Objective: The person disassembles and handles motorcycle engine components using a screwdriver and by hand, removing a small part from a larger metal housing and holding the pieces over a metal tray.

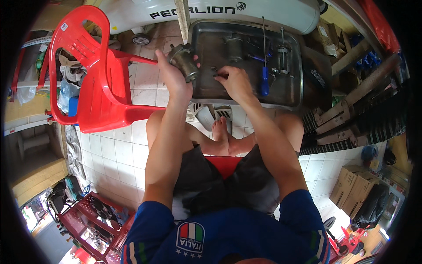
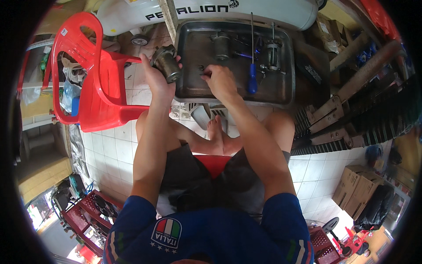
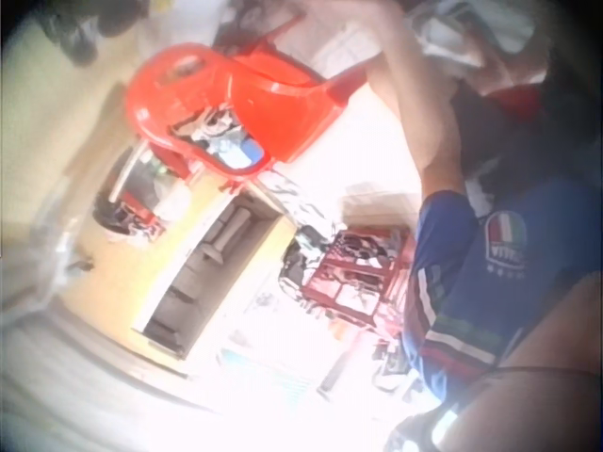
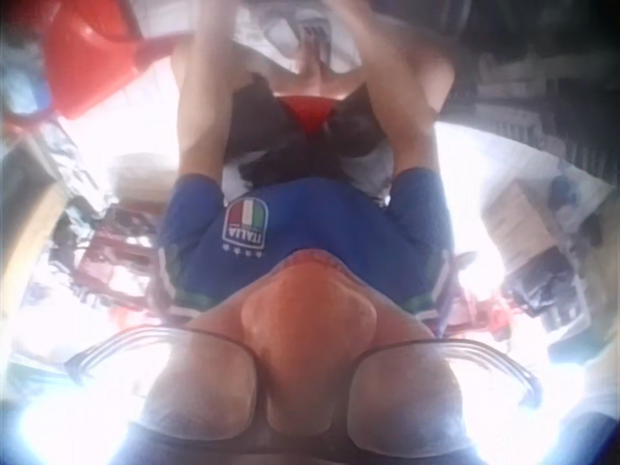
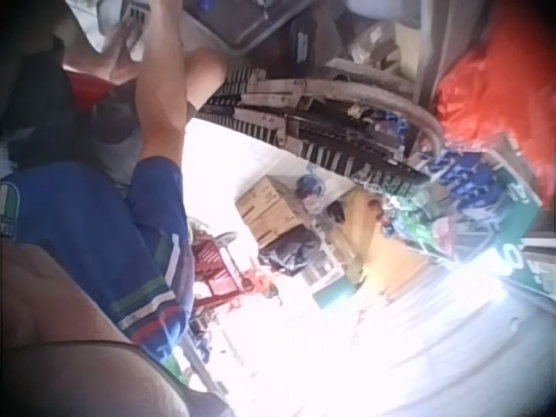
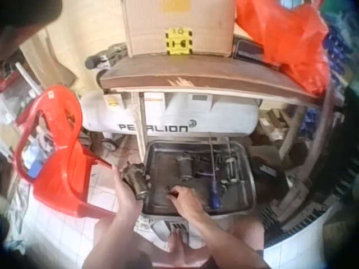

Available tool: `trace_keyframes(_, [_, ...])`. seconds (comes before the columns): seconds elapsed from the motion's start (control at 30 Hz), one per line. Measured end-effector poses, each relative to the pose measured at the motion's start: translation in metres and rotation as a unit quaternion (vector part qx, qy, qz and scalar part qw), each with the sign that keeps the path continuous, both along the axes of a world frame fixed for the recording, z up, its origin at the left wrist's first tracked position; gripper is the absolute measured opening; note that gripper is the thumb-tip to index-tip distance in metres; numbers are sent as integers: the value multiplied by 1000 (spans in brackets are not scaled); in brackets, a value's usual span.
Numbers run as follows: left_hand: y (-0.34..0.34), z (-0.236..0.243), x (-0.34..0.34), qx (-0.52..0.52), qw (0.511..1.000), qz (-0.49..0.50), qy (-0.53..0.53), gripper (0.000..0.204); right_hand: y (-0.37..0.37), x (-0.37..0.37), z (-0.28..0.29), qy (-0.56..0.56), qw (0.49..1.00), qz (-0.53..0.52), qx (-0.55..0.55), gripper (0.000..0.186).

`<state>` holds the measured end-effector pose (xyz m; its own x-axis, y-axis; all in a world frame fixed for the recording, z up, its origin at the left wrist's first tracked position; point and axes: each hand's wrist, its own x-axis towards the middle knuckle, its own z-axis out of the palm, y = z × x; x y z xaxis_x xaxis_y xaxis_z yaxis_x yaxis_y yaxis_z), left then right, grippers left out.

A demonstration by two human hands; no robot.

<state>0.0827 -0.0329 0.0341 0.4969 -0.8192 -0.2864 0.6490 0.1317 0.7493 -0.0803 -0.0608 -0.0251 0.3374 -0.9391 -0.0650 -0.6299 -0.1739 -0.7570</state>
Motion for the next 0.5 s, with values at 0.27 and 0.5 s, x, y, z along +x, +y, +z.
trace_keyframes(0.27, [5,6,11,-45,987,-146,48,51,-4,-14,11,-42,999,8,0,25])
trace_keyframes(0.5, [30,12,-12,-27,980,-38,-194,41,28,-17,37,-262,944,-66,191,51])
